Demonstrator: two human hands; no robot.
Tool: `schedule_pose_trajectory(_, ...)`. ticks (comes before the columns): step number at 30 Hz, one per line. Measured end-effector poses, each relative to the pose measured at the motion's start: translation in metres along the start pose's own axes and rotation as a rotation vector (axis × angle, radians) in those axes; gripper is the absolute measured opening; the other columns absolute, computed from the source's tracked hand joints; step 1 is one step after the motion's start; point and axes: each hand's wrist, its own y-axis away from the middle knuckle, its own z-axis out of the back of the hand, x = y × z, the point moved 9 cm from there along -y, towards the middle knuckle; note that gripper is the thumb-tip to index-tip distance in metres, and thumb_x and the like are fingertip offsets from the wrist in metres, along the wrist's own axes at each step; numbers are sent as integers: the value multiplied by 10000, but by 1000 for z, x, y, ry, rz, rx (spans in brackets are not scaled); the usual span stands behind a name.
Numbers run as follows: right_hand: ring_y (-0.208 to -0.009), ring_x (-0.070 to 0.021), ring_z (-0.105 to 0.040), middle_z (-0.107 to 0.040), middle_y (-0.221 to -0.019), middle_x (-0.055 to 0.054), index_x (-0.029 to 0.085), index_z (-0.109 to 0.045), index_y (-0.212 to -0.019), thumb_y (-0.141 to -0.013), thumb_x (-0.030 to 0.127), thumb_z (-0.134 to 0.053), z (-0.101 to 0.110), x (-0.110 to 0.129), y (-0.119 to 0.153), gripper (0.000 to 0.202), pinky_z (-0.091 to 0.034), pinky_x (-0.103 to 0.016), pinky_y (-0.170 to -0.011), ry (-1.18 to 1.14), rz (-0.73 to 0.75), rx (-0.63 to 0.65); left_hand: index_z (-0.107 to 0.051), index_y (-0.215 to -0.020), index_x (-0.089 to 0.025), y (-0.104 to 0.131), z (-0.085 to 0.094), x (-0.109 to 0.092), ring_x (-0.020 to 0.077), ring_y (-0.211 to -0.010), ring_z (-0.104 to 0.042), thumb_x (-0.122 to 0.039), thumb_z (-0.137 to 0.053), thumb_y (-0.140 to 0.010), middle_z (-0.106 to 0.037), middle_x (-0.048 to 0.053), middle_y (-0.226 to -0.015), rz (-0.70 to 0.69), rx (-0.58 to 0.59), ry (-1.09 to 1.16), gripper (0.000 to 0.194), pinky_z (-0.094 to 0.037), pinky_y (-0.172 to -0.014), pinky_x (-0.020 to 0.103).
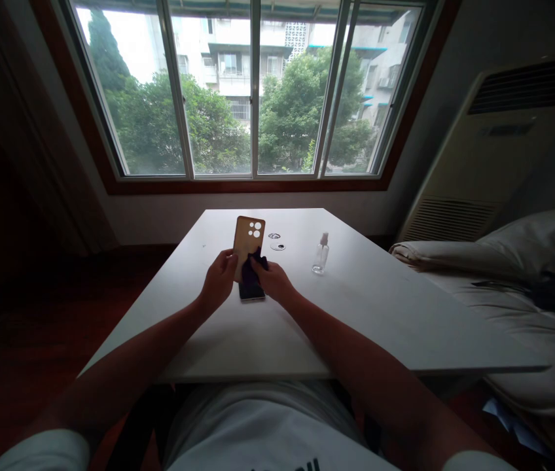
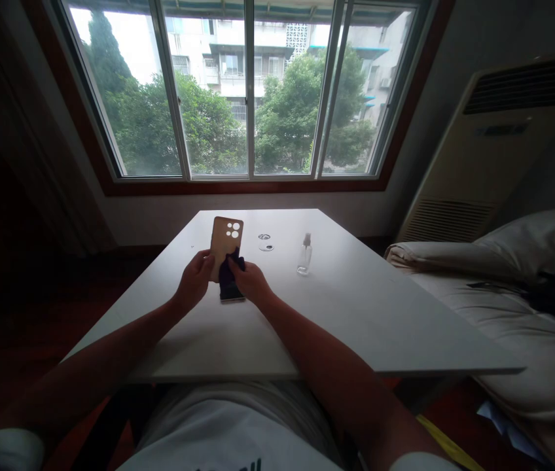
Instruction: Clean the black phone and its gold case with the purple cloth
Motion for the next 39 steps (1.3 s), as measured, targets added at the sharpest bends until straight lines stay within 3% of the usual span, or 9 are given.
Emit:
schedule_pose_trajectory(3, -678, -175, -582, -673, -750, -69, 157, -665, -771, -881, 745, -485, 7, 1, -1, 625, -401, -269, -583, 12, 9, -51, -632, -1193, -183, -1, -4, 6, 182, -692, -667, -595, -574, -943, -711, 54, -874, 25, 65, -22, 486, -555, -522, 260)
schedule_pose_trajectory(7, -672, -158, -565, -664, -748, -61, 157, -651, -748, -870, 765, -489, 11, 2, -3, 641, -394, -260, -586, 16, 33, -88, -673, -1186, -171, -2, -3, 9, 194, -725, -673, -600, -593, -925, -707, 67, -892, 31, 68, -41, 508, -588, -511, 270)
schedule_pose_trajectory(12, -592, -147, -540, -615, -632, -53, 161, -617, -696, -861, 786, -501, 19, -5, -6, 657, -380, -258, -531, -16, -8, -111, -678, -1173, -154, -2, -7, 18, 200, -756, -682, -595, -644, -890, -709, 90, -980, 108, 61, 105, 525, -593, -503, 269)
schedule_pose_trajectory(17, -466, -130, -502, -581, -560, -33, 169, -606, -718, -873, 764, -517, 17, -14, -10, 621, -373, -258, -428, -75, -58, -61, -661, -1153, -143, -3, -6, 32, 200, -752, -691, -580, -669, -880, -703, 94, -989, 206, 37, 205, 515, -608, -521, 289)
schedule_pose_trajectory(21, -441, -123, -530, -625, -594, -24, 161, -645, -793, -863, 658, -631, 2, -20, -10, 502, -387, -237, -395, -44, -43, 60, -656, -1139, -134, -5, -2, 40, 203, -785, -689, -542, -662, -895, -699, 101, -1019, 256, 20, 219, 476, -619, -551, 292)
schedule_pose_trajectory(24, -466, -120, -555, -663, -646, -27, 157, -686, -836, -839, 568, -706, -9, -25, -9, 412, -409, -229, -416, -9, -38, 138, -651, -1135, -130, -4, -2, 42, 200, -788, -685, -516, -657, -902, -701, 102, -1010, 264, 18, 228, 451, -622, -568, 290)
schedule_pose_trajectory(27, -531, -134, -593, -700, -714, -40, 152, -723, -880, -799, 481, -766, -11, -28, -9, 342, -441, -233, -463, -18, -28, 139, -651, -1119, -128, -2, -5, 42, 198, -781, -684, -520, -667, -896, -704, 107, -1008, 270, 32, 240, 452, -626, -575, 294)
schedule_pose_trajectory(33, -762, -185, -681, -754, -881, -47, 165, -760, -956, -708, 401, -842, 0, -17, -10, 352, -537, -280, -687, -48, 106, 47, -664, -1157, -115, 1, -12, 44, 221, -813, -701, -530, -707, -868, -716, 127, -1037, 332, 110, 246, 508, -651, -616, 344)
schedule_pose_trajectory(39, -809, -203, -690, -757, -912, -35, 176, -727, -983, -674, 456, -850, 13, -9, -8, 434, -548, -299, -712, -121, 120, -83, -689, -1207, -105, 4, -20, 43, 239, -832, -701, -537, -758, -822, -721, 135, -1070, 357, 163, 219, 583, -657, -613, 366)
